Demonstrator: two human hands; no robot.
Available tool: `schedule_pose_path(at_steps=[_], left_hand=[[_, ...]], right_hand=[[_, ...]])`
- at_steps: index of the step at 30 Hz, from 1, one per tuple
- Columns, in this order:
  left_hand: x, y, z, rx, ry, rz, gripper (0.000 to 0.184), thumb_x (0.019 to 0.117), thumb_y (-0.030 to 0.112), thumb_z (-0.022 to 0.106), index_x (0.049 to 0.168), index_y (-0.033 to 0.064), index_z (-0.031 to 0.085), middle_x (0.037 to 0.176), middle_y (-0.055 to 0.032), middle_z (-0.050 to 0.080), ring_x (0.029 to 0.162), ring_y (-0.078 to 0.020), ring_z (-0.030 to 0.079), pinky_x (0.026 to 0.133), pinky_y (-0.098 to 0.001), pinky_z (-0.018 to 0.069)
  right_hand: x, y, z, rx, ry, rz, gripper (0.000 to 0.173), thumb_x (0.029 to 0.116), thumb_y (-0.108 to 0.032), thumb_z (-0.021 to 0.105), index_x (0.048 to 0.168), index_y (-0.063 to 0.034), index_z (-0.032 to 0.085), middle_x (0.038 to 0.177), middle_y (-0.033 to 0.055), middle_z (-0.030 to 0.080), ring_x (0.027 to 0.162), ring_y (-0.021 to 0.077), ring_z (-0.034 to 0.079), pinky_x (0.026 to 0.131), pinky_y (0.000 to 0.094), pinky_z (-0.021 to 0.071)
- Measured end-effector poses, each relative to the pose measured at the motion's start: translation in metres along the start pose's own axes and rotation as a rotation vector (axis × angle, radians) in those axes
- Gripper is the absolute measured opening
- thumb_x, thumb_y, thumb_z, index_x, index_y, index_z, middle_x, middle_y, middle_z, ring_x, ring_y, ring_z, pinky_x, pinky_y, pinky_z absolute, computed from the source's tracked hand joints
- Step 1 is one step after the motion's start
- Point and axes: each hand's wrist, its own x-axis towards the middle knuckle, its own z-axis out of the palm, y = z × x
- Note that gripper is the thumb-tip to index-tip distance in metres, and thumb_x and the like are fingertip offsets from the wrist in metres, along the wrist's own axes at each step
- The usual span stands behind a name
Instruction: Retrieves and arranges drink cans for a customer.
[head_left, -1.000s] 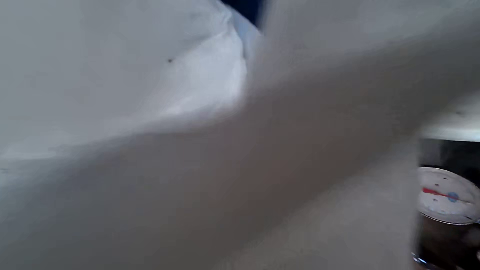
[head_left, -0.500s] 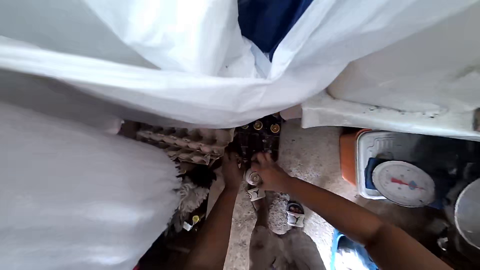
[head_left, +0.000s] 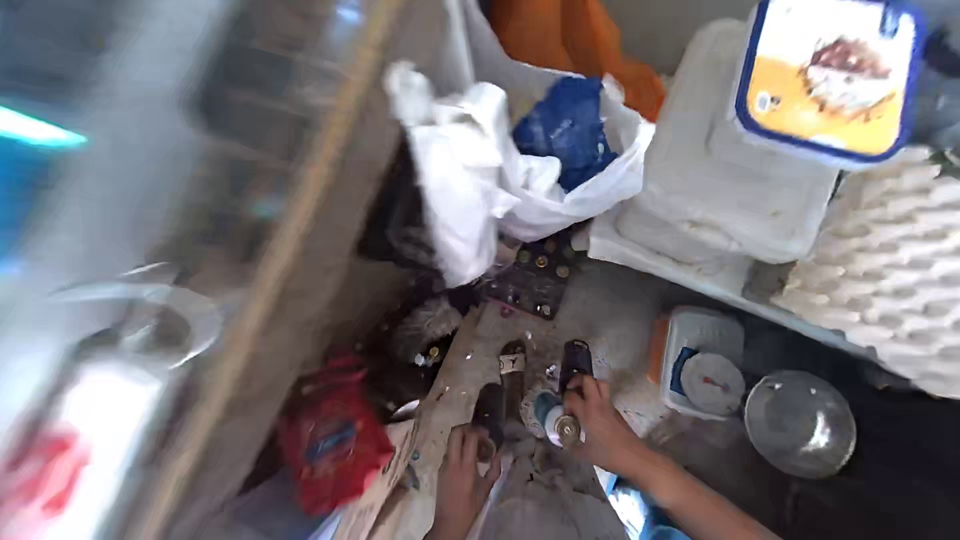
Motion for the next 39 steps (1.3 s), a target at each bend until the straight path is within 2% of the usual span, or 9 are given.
schedule_pose_path(at_steps=[5, 10, 14, 17, 23, 27, 31, 34, 39], left_hand=[[-0.11, 0.053, -0.109, -0.056, 0.246, 0.013, 0.044, 0.0741, 0.022, 0.084, 0.111, 0.001, 0.071, 0.113, -0.0234, 0.067, 0.097, -0.0334, 0.07, 0.082, -0.0451, 0.061], [-0.197, 0.093, -0.194, -0.093, 0.479, -0.053, 0.042, 0.0761, 0.023, 0.083, 0.112, 0.0037, 0.071, 0.113, -0.0203, 0.067, 0.101, -0.0286, 0.069, 0.085, -0.0396, 0.06], [-0.266, 0.101, -0.24, -0.112, 0.802, 0.0, 0.044, 0.0778, 0.023, 0.083, 0.116, 0.0075, 0.068, 0.113, -0.0147, 0.065, 0.106, -0.0153, 0.064, 0.092, -0.0229, 0.0541], [-0.32, 0.095, -0.279, -0.118, 0.999, 0.042, 0.042, 0.0787, 0.022, 0.083, 0.115, 0.0092, 0.065, 0.112, -0.0108, 0.064, 0.107, -0.0108, 0.063, 0.092, -0.0194, 0.0533], [-0.436, 0.067, -0.36, -0.025, 1.175, -0.223, 0.033, 0.082, 0.024, 0.082, 0.108, 0.0045, 0.073, 0.108, -0.0127, 0.068, 0.099, -0.0168, 0.067, 0.085, -0.0316, 0.0573], [-0.485, 0.031, -0.405, 0.081, 1.184, -0.296, 0.038, 0.0809, 0.023, 0.084, 0.111, 0.0019, 0.073, 0.111, -0.0172, 0.068, 0.105, -0.0285, 0.066, 0.091, -0.0453, 0.0562], [-0.499, -0.016, -0.437, 0.18, 1.164, -0.307, 0.039, 0.0839, 0.025, 0.083, 0.114, 0.0022, 0.073, 0.114, -0.02, 0.067, 0.111, -0.0355, 0.064, 0.096, -0.0511, 0.0535], [-0.497, -0.046, -0.45, 0.198, 1.153, -0.323, 0.039, 0.0862, 0.024, 0.081, 0.115, 0.0007, 0.072, 0.115, -0.022, 0.066, 0.114, -0.0382, 0.063, 0.098, -0.0515, 0.0525], [-0.489, -0.072, -0.463, 0.188, 1.219, -0.44, 0.04, 0.0903, 0.029, 0.077, 0.118, 0.001, 0.07, 0.118, -0.0223, 0.064, 0.117, -0.0395, 0.061, 0.099, -0.0511, 0.0512]], right_hand=[[-0.094, -0.087, -0.021, -0.092, -0.041, -0.11, 0.059, 0.0624, -0.028, 0.094, 0.112, -0.0064, 0.071, 0.148, 0.0241, 0.046, 0.137, 0.0478, 0.04, 0.108, 0.0564, 0.0442], [-0.153, -0.154, -0.02, -0.207, 0.038, -0.392, 0.058, 0.0541, -0.026, 0.097, 0.102, -0.0047, 0.073, 0.141, 0.0275, 0.051, 0.129, 0.0534, 0.046, 0.104, 0.0617, 0.0452], [-0.179, -0.199, -0.007, -0.269, 0.063, -0.597, 0.057, 0.0516, -0.027, 0.096, 0.096, -0.0012, 0.072, 0.137, 0.0328, 0.052, 0.124, 0.0578, 0.048, 0.102, 0.0679, 0.0411], [-0.197, -0.235, 0.009, -0.327, 0.078, -0.71, 0.056, 0.0528, -0.028, 0.095, 0.095, 0.0011, 0.072, 0.134, 0.0361, 0.053, 0.121, 0.0604, 0.049, 0.101, 0.0721, 0.0377], [-0.241, -0.325, 0.033, -0.432, -0.042, -0.775, 0.06, 0.0563, -0.034, 0.094, 0.098, 0.002, 0.071, 0.137, 0.0351, 0.05, 0.123, 0.06, 0.046, 0.1, 0.0726, 0.0381], [-0.266, -0.384, 0.053, -0.451, -0.191, -0.929, 0.06, 0.056, -0.045, 0.088, 0.094, -0.003, 0.07, 0.134, 0.0284, 0.053, 0.117, 0.0484, 0.051, 0.091, 0.0623, 0.0442], [-0.291, -0.446, 0.085, -0.41, -0.277, -1.137, 0.058, 0.0581, -0.06, 0.083, 0.091, -0.0137, 0.068, 0.128, 0.0113, 0.059, 0.116, 0.0287, 0.055, 0.088, 0.0469, 0.0493], [-0.308, -0.491, 0.109, -0.396, -0.381, -1.21, 0.055, 0.0609, -0.059, 0.083, 0.093, -0.0182, 0.066, 0.126, 0.0036, 0.057, 0.119, 0.0189, 0.052, 0.088, 0.0367, 0.0498], [-0.326, -0.56, 0.136, -0.5, -0.531, -1.264, 0.057, 0.0638, -0.056, 0.084, 0.099, -0.0152, 0.066, 0.125, 0.0047, 0.057, 0.118, 0.0157, 0.052, 0.091, 0.0331, 0.0499]])
